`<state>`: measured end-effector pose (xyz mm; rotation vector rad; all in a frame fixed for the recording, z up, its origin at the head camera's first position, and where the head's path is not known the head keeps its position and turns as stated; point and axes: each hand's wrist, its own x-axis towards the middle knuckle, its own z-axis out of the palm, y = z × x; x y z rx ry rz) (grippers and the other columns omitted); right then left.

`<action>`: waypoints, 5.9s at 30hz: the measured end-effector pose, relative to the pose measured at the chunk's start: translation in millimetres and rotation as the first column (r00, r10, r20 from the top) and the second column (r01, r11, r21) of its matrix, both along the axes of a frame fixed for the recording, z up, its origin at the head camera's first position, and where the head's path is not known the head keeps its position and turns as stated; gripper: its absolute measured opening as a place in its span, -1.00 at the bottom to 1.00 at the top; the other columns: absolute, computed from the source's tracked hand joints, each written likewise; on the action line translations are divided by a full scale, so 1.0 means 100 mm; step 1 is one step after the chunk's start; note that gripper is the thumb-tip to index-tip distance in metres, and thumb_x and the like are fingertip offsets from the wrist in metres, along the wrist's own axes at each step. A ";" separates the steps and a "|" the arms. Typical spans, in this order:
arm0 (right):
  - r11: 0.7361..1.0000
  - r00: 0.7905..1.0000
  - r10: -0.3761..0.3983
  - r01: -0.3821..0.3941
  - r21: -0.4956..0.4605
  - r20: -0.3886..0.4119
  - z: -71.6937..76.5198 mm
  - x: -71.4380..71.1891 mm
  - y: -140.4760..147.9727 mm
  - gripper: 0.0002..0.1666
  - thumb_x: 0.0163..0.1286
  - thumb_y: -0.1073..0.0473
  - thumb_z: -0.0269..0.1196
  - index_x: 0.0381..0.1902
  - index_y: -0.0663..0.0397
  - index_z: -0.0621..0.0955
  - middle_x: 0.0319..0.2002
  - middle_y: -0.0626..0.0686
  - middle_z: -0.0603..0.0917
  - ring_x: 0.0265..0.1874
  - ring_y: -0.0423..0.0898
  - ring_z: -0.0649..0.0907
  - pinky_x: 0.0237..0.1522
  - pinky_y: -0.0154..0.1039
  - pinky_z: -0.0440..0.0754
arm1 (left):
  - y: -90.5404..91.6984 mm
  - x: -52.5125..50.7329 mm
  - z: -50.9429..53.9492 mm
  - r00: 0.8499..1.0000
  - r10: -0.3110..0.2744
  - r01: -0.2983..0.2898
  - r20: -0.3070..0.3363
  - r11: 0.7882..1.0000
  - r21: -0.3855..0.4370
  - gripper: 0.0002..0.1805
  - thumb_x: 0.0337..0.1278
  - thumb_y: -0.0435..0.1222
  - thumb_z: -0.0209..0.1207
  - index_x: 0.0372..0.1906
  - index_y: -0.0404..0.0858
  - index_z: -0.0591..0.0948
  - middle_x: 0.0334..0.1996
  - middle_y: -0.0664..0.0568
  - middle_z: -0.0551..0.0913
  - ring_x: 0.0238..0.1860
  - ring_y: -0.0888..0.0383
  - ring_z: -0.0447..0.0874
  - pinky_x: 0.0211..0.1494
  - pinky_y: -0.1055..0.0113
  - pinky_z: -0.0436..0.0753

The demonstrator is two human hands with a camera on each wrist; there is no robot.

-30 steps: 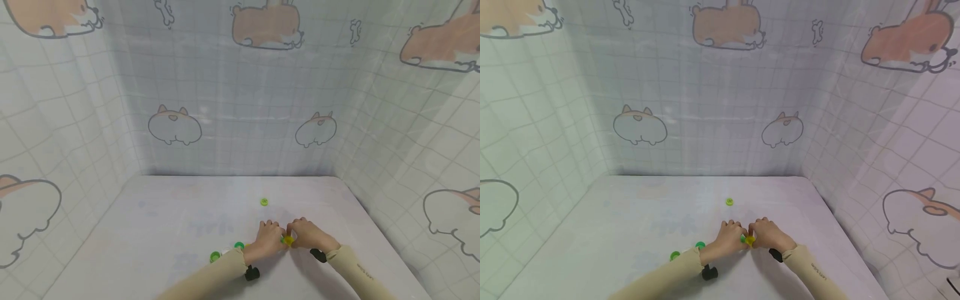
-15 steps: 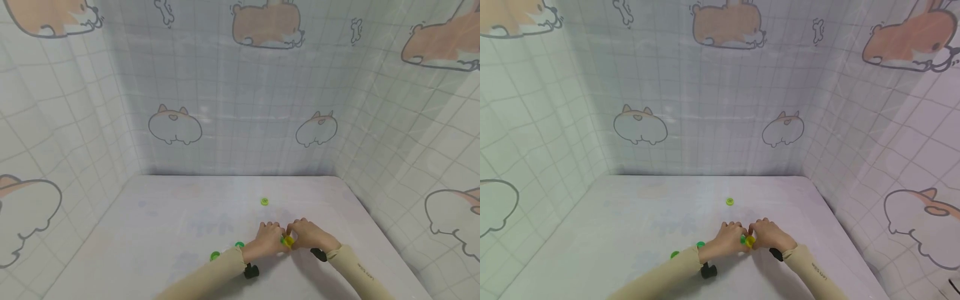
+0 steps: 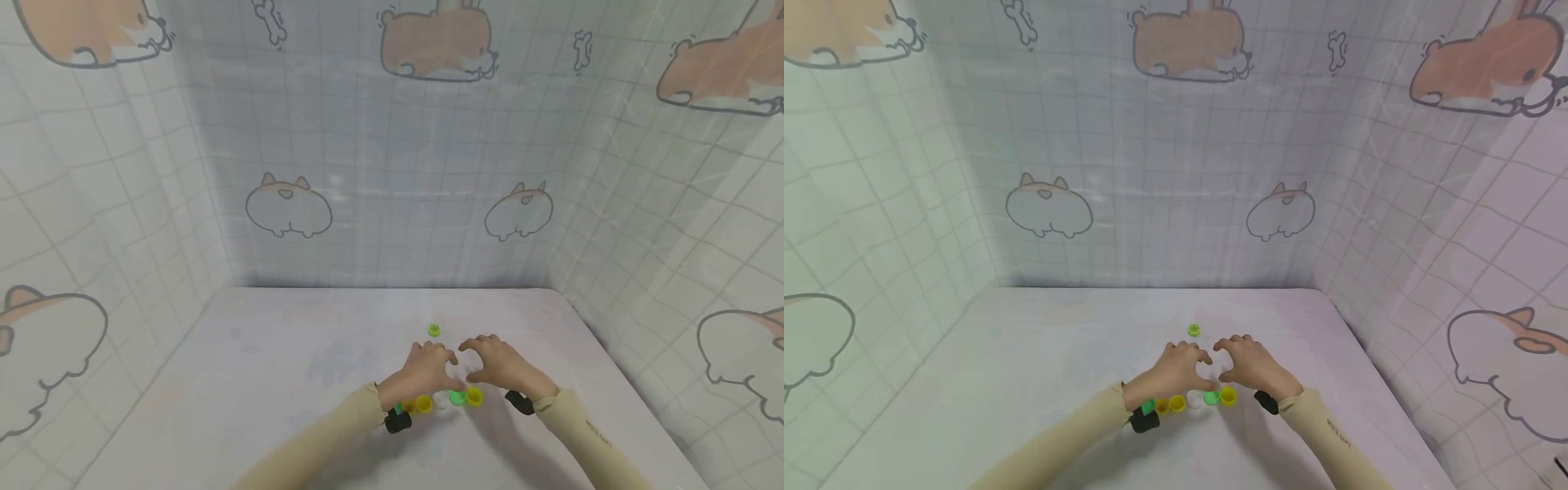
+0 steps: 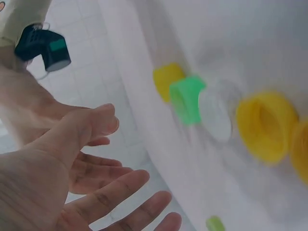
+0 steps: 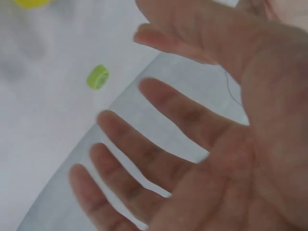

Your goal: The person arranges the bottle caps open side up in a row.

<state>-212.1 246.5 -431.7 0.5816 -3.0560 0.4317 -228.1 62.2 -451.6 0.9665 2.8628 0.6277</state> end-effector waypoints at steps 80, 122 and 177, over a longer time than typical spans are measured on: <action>0.969 0.993 -0.072 0.092 -0.229 0.095 -0.49 -1.05 -0.48 -0.72 0.38 0.23 0.21 0.01 0.18 0.65 -0.10 0.11 0.71 -0.13 -0.04 0.66 -0.09 -0.13 0.62 | -0.24 -1.03 -0.32 0.995 0.085 -0.096 0.048 0.946 0.309 -0.88 0.16 -0.45 0.23 -0.29 -0.37 0.76 -0.40 -0.08 0.75 -0.55 0.26 0.34 -0.47 0.48 0.35; 0.939 0.998 0.043 -0.053 -0.339 -0.038 -0.26 -0.54 -0.40 -0.69 0.19 0.16 0.40 -0.08 0.01 0.69 -0.09 -0.02 0.72 -0.10 0.03 0.64 -0.02 -0.04 0.59 | -0.39 -0.59 -0.19 0.981 0.138 -0.113 -0.136 0.978 0.173 -0.66 -0.10 -0.12 0.44 -0.16 -0.15 0.75 -0.23 0.06 0.73 -0.17 0.08 0.58 -0.01 0.03 0.38; 0.979 0.985 -0.122 0.099 0.176 0.124 -0.22 0.24 0.15 -0.69 -0.07 0.15 0.51 -0.34 0.02 0.64 -0.36 0.03 0.58 -0.26 0.09 0.53 -0.10 0.21 0.48 | 0.56 0.18 -0.49 0.990 -0.026 0.021 -0.138 0.999 -0.035 -0.78 -0.06 -0.03 0.39 -0.41 -0.07 0.66 -0.49 0.20 0.48 -0.43 0.25 0.29 -0.30 0.33 0.18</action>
